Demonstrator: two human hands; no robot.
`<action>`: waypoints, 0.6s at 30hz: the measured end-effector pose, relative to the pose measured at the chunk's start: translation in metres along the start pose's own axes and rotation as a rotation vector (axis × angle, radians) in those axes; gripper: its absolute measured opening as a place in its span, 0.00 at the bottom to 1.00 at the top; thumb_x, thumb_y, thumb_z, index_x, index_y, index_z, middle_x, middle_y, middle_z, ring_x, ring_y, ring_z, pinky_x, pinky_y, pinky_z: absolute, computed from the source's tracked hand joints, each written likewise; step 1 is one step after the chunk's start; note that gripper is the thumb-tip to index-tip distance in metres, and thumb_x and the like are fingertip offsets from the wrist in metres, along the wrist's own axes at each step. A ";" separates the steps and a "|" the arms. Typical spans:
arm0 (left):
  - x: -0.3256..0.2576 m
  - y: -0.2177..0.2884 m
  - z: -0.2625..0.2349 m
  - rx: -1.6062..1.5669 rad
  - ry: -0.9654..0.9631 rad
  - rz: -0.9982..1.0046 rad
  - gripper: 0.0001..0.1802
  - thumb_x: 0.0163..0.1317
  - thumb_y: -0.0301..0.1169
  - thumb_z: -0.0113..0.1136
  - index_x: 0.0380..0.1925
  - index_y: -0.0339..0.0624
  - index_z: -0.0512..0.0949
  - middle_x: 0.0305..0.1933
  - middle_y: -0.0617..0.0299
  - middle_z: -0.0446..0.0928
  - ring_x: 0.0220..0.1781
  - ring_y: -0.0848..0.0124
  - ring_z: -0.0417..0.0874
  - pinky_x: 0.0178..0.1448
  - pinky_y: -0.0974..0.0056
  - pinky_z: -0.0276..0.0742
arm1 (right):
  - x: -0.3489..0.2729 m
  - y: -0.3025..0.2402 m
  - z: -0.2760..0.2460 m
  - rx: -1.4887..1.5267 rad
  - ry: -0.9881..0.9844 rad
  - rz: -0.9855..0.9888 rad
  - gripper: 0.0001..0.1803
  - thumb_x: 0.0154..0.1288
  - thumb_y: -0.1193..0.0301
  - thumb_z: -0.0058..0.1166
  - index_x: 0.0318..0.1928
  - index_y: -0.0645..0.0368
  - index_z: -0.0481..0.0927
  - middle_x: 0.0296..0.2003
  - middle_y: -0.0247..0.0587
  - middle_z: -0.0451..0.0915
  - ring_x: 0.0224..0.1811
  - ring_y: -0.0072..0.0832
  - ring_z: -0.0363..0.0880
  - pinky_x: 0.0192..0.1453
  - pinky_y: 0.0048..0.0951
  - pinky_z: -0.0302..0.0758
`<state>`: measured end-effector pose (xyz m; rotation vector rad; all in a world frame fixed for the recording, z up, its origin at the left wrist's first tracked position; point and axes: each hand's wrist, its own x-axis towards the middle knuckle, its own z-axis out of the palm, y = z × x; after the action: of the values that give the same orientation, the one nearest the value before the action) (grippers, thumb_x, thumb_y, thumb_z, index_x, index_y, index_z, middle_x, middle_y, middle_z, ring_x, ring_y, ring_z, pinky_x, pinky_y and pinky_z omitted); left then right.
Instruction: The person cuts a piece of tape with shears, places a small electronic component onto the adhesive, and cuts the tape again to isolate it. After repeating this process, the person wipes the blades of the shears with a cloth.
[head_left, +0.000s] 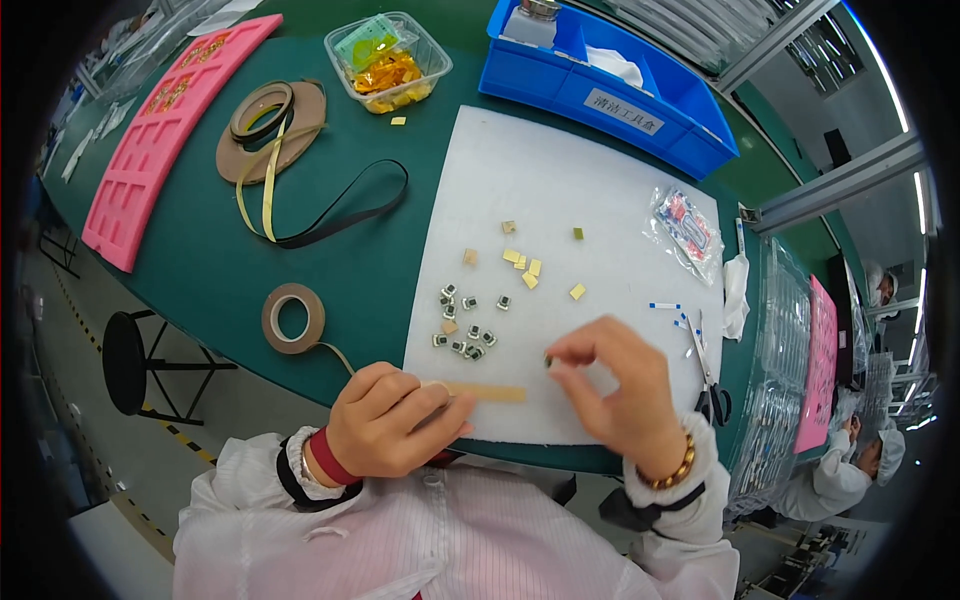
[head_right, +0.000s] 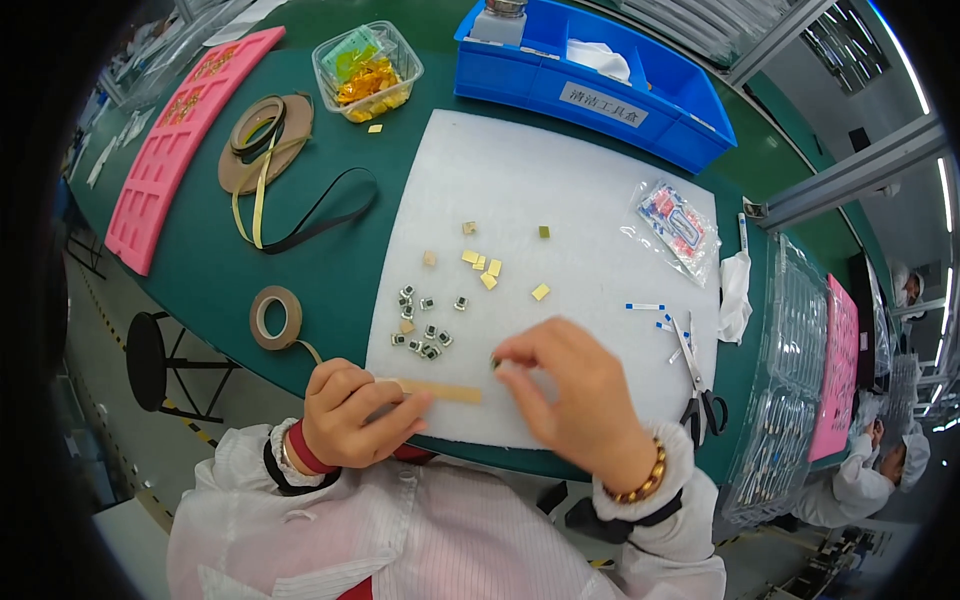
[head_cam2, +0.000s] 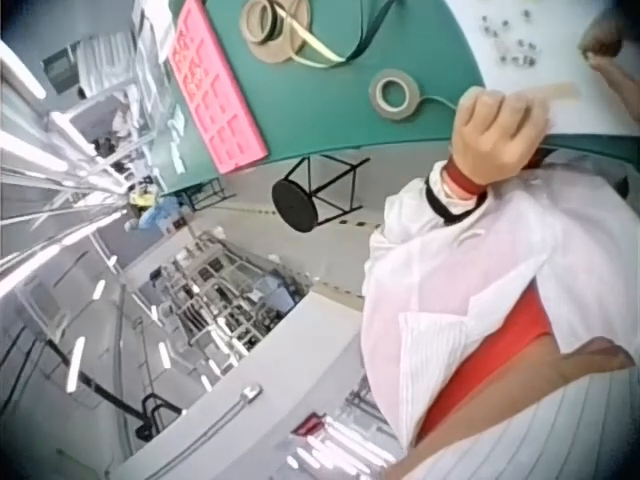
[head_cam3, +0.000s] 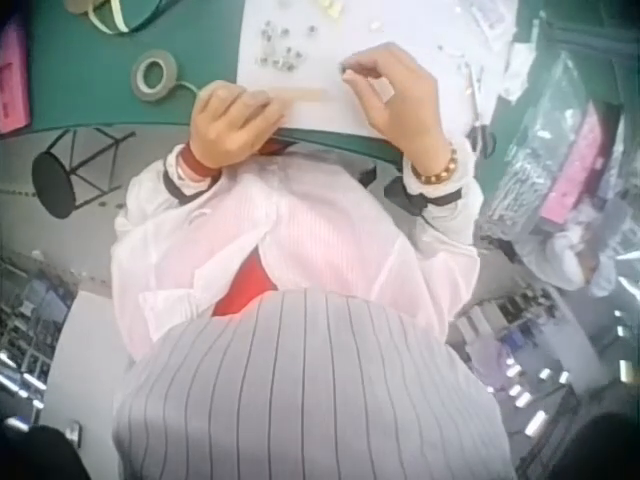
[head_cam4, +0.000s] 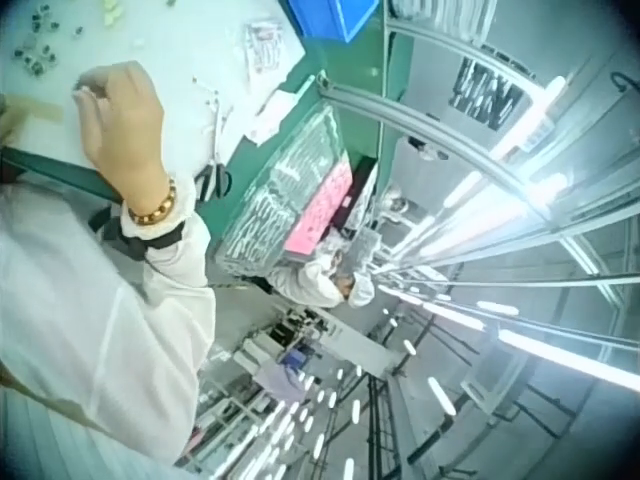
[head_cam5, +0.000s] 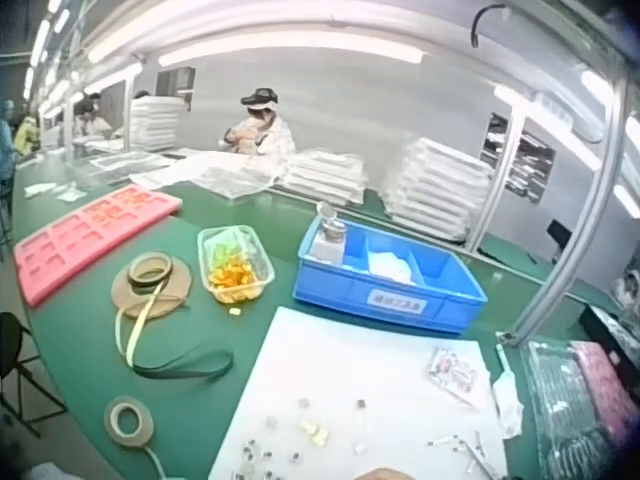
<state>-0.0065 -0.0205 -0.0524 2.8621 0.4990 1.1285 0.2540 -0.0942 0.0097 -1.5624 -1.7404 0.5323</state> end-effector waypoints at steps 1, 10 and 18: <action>0.000 0.000 0.000 0.005 0.002 0.003 0.10 0.62 0.40 0.71 0.41 0.51 0.89 0.39 0.70 0.78 0.38 0.71 0.75 0.48 0.62 0.74 | -0.011 -0.006 0.007 0.001 -0.007 0.005 0.08 0.62 0.80 0.69 0.42 0.62 0.85 0.35 0.43 0.83 0.34 0.37 0.82 0.41 0.34 0.80; -0.002 -0.001 0.004 0.013 -0.013 0.007 0.12 0.61 0.42 0.72 0.42 0.54 0.90 0.38 0.72 0.78 0.40 0.70 0.74 0.51 0.61 0.72 | -0.026 -0.008 0.024 -0.108 0.003 -0.028 0.13 0.55 0.83 0.73 0.41 0.61 0.87 0.36 0.42 0.85 0.35 0.35 0.85 0.37 0.31 0.82; -0.003 -0.001 0.003 0.019 -0.026 0.014 0.14 0.58 0.42 0.73 0.43 0.55 0.92 0.37 0.73 0.77 0.41 0.69 0.72 0.53 0.59 0.70 | -0.024 -0.008 0.026 -0.177 0.002 -0.059 0.13 0.55 0.82 0.73 0.42 0.61 0.87 0.36 0.41 0.85 0.35 0.36 0.85 0.36 0.32 0.81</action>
<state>-0.0067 -0.0204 -0.0570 2.8971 0.4922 1.0933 0.2292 -0.1144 -0.0067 -1.6246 -1.8686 0.3553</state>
